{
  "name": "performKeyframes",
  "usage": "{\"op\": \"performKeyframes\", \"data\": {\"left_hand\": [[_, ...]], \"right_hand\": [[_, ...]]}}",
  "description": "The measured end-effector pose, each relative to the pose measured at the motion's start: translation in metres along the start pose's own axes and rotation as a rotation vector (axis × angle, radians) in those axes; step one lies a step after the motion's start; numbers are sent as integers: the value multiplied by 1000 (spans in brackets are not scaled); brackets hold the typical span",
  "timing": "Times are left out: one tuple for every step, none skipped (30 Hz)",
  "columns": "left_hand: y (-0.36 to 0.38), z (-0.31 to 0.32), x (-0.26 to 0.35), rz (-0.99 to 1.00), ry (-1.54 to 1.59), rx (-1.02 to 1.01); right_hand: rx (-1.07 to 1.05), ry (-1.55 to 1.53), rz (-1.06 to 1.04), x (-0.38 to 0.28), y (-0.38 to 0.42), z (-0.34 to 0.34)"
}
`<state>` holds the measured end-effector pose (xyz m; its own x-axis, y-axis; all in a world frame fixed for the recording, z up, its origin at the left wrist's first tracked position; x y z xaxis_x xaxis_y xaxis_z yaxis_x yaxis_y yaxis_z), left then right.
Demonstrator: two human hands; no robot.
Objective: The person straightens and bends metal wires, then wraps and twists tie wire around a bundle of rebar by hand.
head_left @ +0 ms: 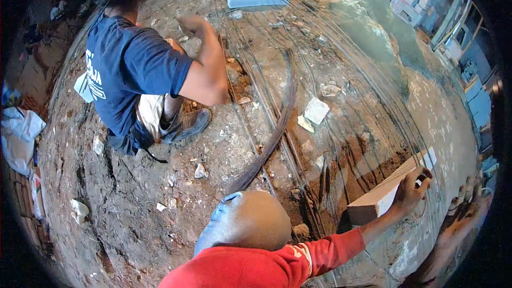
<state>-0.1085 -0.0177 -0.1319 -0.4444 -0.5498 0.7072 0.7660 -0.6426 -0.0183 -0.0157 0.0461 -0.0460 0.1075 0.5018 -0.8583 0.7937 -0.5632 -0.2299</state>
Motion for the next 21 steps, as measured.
{"op": "performKeyframes", "data": {"left_hand": [[-3, 6, -6, 57, -72, -58], [-2, 10, -18, 59, -75, -57], [1, 13, -24, 48, -184, -69], [3, 17, -33, -53, -206, -128], [7, 21, -43, -154, -234, -187], [6, 21, -49, -155, -238, -184], [6, 22, -44, -35, -314, -172], [8, 25, -40, 83, -387, -162], [9, 20, -37, 118, -412, -119], [8, 17, -40, 90, -417, -122], [6, 9, -39, 108, -422, -70], [6, 4, -42, 119, -427, -23], [8, 1, -38, 44, -392, -42], [9, -5, -33, -23, -363, -49], [9, -12, -34, 89, -458, 37], [8, -16, -42, 99, -468, 57], [2, -20, -61, 20, -544, 19], [-2, -23, -81, -55, -624, -24], [2, -21, -95, -92, -618, -75], [8, -23, -97, -116, -581, -105], [13, -21, -98, -117, -529, -126]], "right_hand": [[202, -195, 17, 19, 1, -28], [397, -408, 27, 38, 6, -57], [580, -625, 21, 58, 9, -74], [674, -759, 33, 77, 12, -77], [641, -720, 60, 93, 6, -70], [623, -816, 109, 108, -1, -65], [608, -910, 162, 124, -9, -61], [614, -909, 164, 122, -10, -55], [557, -850, 139, 110, -12, -44], [505, -789, 113, 101, -14, -35], [445, -794, 104, 103, -16, -27], [393, -795, 98, 107, -16, -21], [387, -713, 131, 103, -13, -12], [451, -615, 175, 83, -4, 1], [315, -373, 69, 70, -8, 2], [162, -142, -43, 58, -11, 15], [120, 26, -98, 49, -9, 23], [75, 186, -164, 40, -6, 32], [19, 224, -165, 38, -3, 40], [73, 222, -72, 48, -1, 41], [-20, 336, -161, 48, -3, 50]]}}
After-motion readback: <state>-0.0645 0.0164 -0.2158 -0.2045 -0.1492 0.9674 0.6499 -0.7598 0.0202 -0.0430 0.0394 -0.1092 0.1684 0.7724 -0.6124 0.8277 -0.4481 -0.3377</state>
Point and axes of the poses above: each hand's wrist, its own y-axis away from the middle knuckle, its own z-axis out of the palm, x = y × z, the point moved 10 cm from there along -y, towards the middle knuckle, and after that the axes turned 8 degrees about -z, right-handed, at the moved point
